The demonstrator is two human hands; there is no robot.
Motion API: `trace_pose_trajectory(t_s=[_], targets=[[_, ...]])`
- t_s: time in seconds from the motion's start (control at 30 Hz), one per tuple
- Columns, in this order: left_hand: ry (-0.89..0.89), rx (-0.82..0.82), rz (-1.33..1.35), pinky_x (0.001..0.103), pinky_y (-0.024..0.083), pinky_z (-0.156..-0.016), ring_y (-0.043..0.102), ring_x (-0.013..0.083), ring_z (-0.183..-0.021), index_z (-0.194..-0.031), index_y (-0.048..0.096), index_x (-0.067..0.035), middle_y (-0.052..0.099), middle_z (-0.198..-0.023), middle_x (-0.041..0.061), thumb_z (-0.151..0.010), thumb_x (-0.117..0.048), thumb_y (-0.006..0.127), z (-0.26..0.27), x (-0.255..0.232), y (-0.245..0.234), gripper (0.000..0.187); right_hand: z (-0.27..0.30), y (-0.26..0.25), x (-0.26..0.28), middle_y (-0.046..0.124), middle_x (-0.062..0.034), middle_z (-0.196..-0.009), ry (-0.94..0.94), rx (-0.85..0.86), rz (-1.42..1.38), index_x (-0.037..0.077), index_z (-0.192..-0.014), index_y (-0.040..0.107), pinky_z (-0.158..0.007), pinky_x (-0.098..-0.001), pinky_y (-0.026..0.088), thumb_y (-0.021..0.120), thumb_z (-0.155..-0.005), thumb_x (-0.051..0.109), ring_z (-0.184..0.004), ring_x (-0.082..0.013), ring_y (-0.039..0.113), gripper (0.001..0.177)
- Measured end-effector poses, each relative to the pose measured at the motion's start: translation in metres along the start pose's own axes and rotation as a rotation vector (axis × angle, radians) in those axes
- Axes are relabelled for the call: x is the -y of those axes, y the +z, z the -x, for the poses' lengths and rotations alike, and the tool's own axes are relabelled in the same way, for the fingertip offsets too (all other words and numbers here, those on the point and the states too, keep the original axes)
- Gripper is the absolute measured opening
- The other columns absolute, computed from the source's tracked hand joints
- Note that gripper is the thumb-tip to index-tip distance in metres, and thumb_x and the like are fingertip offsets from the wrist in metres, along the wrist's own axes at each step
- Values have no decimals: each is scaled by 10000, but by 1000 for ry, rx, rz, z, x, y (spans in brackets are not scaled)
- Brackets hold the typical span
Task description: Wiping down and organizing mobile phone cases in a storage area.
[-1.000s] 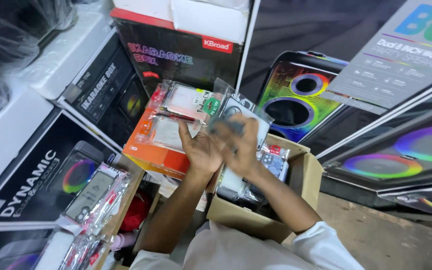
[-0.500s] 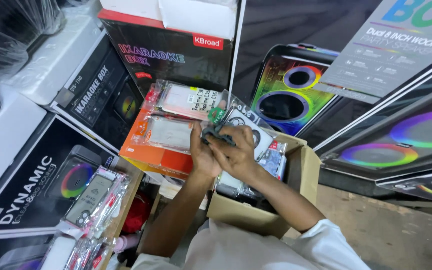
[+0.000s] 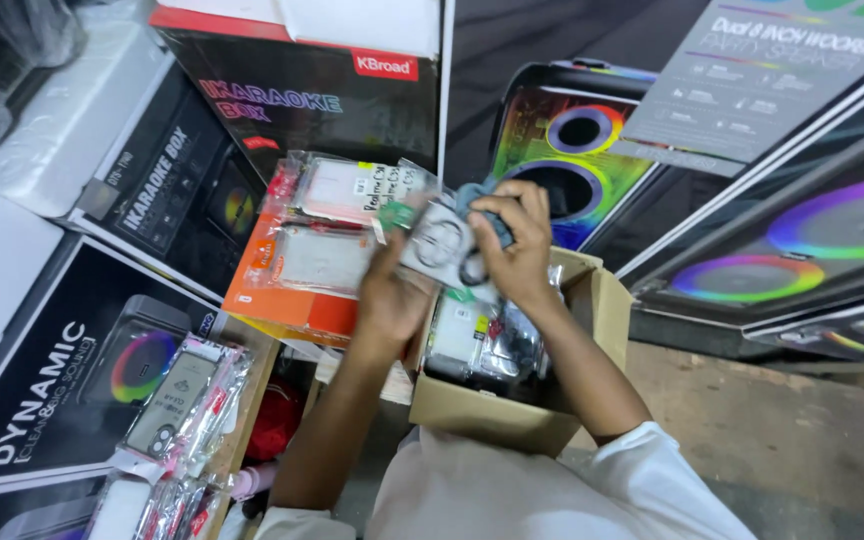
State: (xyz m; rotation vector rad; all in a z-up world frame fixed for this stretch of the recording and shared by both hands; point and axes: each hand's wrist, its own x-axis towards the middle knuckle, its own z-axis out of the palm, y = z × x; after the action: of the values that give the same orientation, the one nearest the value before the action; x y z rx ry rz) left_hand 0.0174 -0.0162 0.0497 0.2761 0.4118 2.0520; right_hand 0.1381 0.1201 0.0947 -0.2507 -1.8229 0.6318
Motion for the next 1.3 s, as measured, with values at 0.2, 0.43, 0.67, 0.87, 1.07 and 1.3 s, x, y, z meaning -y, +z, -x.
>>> trace_pose_trajectory(t_s=[0.2,0.43,0.67,0.87,1.07,1.3], targets=[[-6,-21,9,529,425,-1168,610,304,-1283,-1356,631,-76,653,-1361,149,-991,-343,624,-20,-12,-18,452,29,-27,5,554,-124,-1024,53,3,77,86,-1011,711,-890,-460,436,687,-992,180,-974,-357,564,99],[-137,62,98,484,513,-1100,672,296,-1170,-1383,588,-65,674,-1302,190,-959,-508,631,-5,8,42,615,16,9,29,579,-84,-1048,-48,-128,100,136,-1017,745,-896,-438,436,674,-1003,323,-962,-294,546,201],[-175,242,150,394,585,-992,685,255,-1105,-1546,417,-110,639,-1319,181,-936,-687,525,16,-5,75,846,29,18,22,592,-135,-1089,-113,-16,70,106,-1089,750,-884,-482,453,692,-970,313,-954,-351,560,246],[-200,330,61,443,494,-1094,591,297,-1266,-1638,206,-99,533,-1463,192,-965,-679,421,11,-5,48,914,38,21,33,543,-158,-1123,-1,3,-8,75,-1156,703,-908,-504,423,618,-1011,317,-1017,-373,536,295],[-184,298,-228,551,377,-1156,443,420,-1365,-1635,162,-165,428,-1517,248,-1010,-635,388,23,-21,67,814,73,28,25,514,-178,-1241,-115,98,100,81,-1280,666,-951,-509,451,724,-859,597,-1106,-408,529,668],[-50,293,-898,727,90,-1163,65,570,-1494,-1625,-95,-127,24,-1603,414,-977,-551,527,45,-28,113,993,80,2,19,609,-239,-1205,44,48,-15,-4,-1257,657,-899,-515,518,649,-987,280,-1073,-449,648,392]])
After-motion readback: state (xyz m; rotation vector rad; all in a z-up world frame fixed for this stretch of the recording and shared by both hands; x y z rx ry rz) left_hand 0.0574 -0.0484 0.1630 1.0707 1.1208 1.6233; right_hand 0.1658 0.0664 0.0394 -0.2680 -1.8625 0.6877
